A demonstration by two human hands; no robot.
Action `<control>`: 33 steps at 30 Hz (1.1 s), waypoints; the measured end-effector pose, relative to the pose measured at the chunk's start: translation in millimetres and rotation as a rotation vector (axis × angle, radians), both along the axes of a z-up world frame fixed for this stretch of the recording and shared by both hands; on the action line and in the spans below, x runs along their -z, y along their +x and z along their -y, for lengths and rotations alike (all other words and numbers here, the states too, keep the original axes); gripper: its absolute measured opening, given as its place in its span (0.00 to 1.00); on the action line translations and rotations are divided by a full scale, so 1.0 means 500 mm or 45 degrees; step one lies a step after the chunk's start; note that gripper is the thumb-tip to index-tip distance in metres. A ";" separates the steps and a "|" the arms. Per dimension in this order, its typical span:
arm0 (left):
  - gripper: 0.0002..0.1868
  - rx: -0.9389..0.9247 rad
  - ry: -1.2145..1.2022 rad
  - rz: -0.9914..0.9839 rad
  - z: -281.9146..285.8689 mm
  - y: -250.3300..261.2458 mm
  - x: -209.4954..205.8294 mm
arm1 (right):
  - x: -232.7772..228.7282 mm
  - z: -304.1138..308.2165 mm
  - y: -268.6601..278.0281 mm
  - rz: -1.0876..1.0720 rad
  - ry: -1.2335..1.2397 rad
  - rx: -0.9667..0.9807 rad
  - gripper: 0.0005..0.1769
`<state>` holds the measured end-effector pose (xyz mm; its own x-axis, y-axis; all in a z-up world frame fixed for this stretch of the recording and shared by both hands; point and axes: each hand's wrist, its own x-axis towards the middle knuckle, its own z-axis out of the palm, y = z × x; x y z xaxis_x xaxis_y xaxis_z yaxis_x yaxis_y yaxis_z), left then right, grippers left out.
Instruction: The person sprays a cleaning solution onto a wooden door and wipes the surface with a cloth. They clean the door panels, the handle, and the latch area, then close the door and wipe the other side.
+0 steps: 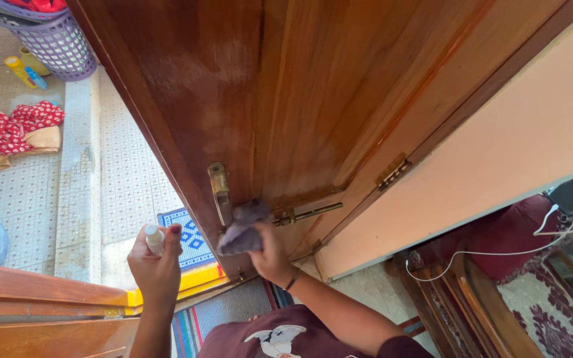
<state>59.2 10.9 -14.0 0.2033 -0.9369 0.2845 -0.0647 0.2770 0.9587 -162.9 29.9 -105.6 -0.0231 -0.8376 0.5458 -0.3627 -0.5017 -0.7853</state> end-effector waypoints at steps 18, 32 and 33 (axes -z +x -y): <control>0.16 0.000 0.022 0.041 0.007 -0.019 0.009 | -0.118 0.044 0.049 0.197 0.167 -0.346 0.26; 0.14 -0.080 -0.048 -0.047 0.003 0.068 0.042 | -0.260 0.074 -0.063 0.037 -0.696 0.138 0.34; 0.14 -0.064 -0.053 -0.062 0.007 0.065 0.039 | -0.276 0.091 -0.048 0.208 -0.422 -0.116 0.29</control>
<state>91.6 7.4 -33.4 0.2641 -0.9128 0.3116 -0.0334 0.3142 0.9488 -187.0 -15.4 32.2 -0.0656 -0.6186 0.7830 -0.1885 -0.7629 -0.6185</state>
